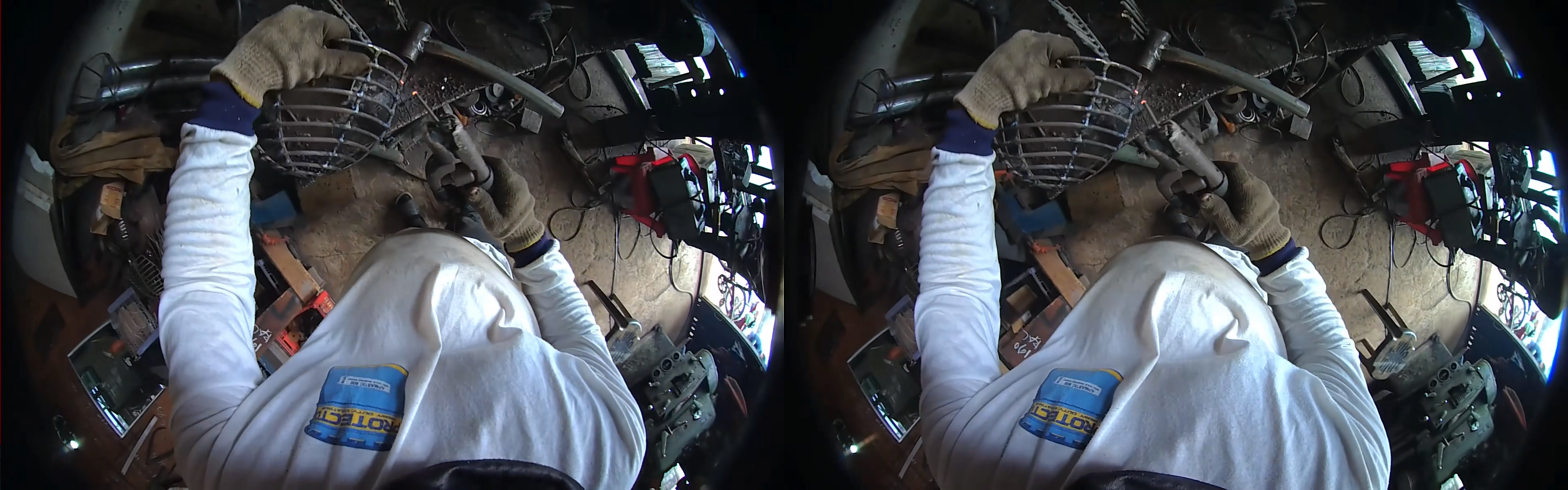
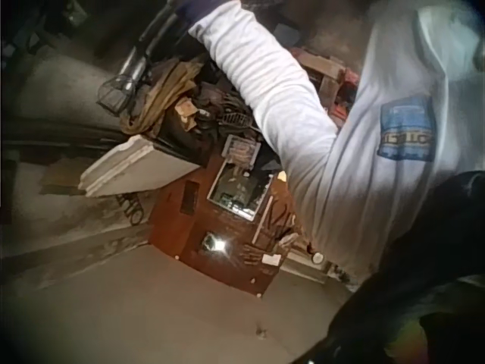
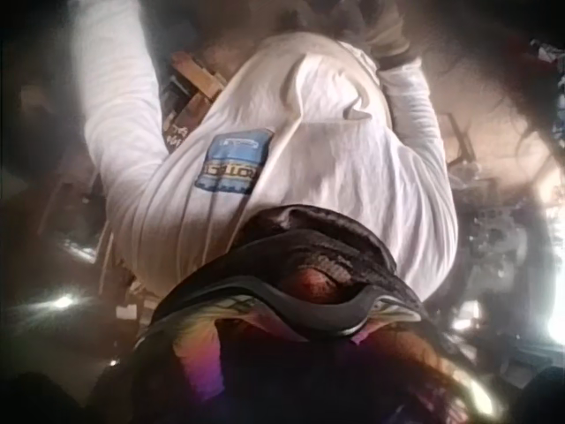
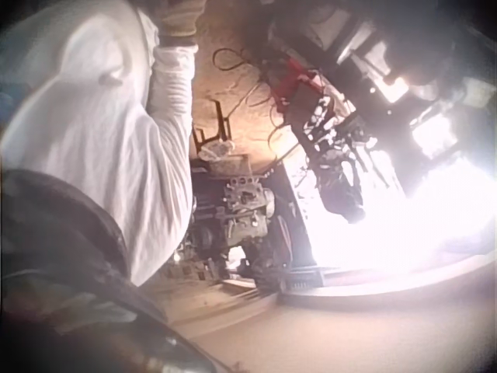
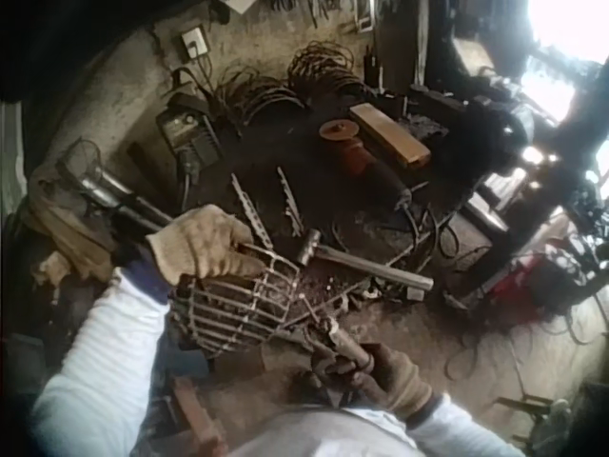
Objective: The person welds the joints of a curved metal grille using a welding tool held in their right hand while wearing work gloves.
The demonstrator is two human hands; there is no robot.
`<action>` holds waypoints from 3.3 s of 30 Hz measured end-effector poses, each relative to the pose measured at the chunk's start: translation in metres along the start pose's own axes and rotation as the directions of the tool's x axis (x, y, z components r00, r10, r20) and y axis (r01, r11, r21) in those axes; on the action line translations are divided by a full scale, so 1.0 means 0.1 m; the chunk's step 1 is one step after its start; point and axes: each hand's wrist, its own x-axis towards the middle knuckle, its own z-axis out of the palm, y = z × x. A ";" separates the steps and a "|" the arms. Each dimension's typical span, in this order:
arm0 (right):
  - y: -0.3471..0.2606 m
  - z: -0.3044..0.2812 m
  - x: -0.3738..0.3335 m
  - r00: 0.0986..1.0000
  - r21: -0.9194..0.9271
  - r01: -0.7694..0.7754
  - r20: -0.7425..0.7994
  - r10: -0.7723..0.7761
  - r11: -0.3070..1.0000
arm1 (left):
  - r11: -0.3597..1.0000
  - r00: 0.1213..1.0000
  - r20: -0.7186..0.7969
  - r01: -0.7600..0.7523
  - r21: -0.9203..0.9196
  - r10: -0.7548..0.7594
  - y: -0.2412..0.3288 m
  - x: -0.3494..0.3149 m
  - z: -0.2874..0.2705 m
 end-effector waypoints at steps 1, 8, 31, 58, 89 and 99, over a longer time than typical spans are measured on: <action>0.02 0.01 -0.01 1.000 -0.018 -0.005 0.010 0.005 1.000 | 0.998 0.999 0.020 0.033 -0.059 -0.032 0.04 0.03 -0.01; 0.06 0.06 0.01 1.000 -0.156 -0.001 0.010 0.003 0.988 | 0.991 0.987 0.110 0.124 -0.058 -0.117 -0.19 0.12 0.17; 0.11 0.10 0.23 0.997 -0.232 0.072 0.024 -0.068 0.970 | 0.991 0.998 0.048 0.043 -0.130 -0.037 -0.31 0.13 0.27; 0.03 0.14 0.20 0.999 -0.155 -0.005 0.030 0.010 0.988 | 0.416 0.996 0.034 -0.004 -0.909 0.085 -0.48 0.04 0.33; 0.33 0.03 0.15 0.934 0.734 -0.304 0.106 0.340 0.608 | -0.465 0.991 0.033 0.090 -0.881 0.129 -0.53 0.08 0.42; 0.18 0.05 0.07 0.999 0.035 -0.048 0.017 0.047 0.998 | 0.311 0.995 0.070 0.047 -0.949 0.066 -0.67 0.15 0.52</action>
